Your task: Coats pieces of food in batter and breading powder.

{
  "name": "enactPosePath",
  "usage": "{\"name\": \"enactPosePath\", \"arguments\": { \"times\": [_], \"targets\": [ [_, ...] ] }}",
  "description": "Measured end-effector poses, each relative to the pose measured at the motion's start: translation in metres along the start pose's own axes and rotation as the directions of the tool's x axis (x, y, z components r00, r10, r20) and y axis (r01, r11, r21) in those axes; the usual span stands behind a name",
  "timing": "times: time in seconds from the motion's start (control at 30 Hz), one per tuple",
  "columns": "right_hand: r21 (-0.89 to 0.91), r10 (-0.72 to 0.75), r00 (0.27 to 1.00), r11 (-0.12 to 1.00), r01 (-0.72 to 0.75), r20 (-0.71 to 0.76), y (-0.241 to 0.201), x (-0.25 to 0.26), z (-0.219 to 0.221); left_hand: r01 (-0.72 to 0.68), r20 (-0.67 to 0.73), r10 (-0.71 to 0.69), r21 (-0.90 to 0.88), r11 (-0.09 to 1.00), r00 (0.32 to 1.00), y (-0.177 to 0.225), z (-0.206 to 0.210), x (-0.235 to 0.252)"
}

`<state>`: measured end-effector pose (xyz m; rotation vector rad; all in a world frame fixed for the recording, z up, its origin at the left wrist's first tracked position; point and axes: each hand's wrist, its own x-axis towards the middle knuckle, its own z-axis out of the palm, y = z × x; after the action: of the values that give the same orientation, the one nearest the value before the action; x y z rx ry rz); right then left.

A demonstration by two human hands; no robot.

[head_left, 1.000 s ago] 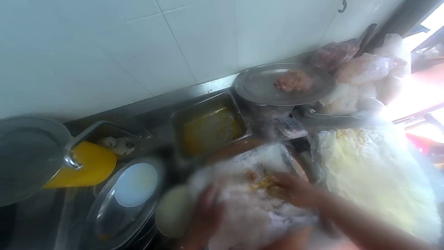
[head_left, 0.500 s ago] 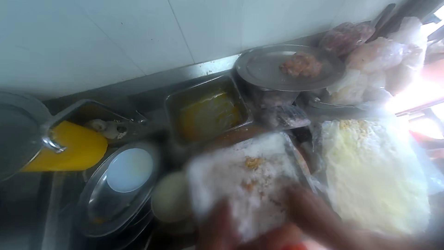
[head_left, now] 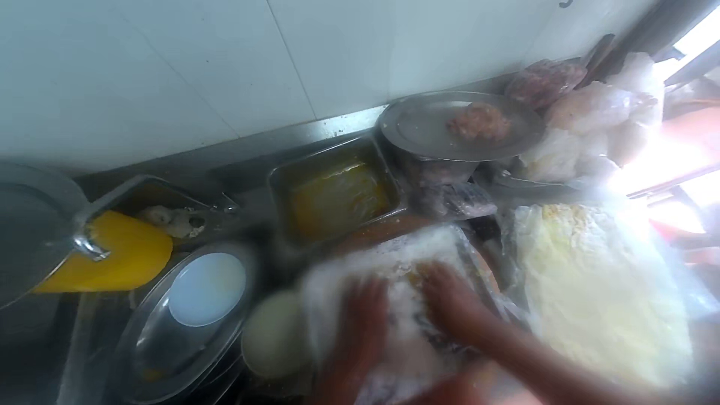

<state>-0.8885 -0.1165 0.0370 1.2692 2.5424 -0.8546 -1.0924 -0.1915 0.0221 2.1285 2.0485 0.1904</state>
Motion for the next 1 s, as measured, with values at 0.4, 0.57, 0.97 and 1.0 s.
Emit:
{"name": "enactPosePath", "arguments": {
  "times": [0.4,0.57,0.97,1.0],
  "targets": [
    [0.45,0.013,0.989,0.889,-0.078,0.146,0.015,-0.007,-0.045,0.448,0.335,-0.305,-0.541,0.712,0.891,-0.021,-0.06,0.014],
    [0.093,0.308,0.944,0.95,-0.299,-0.118,0.006,-0.022,-0.043,0.318,0.075,-0.314,-0.038,0.947,0.946,-0.016,-0.045,0.002],
    [0.829,0.377,0.914,0.457,-0.324,0.15,0.014,-0.003,-0.048,0.022,0.298,0.078,-0.319,0.947,0.951,0.018,-0.031,0.041],
    [0.857,0.366,0.908,0.381,-0.346,0.203,0.018,-0.003,-0.049,0.047,0.345,0.09,-0.368,0.929,0.934,0.017,-0.028,0.05]
  ]
}}
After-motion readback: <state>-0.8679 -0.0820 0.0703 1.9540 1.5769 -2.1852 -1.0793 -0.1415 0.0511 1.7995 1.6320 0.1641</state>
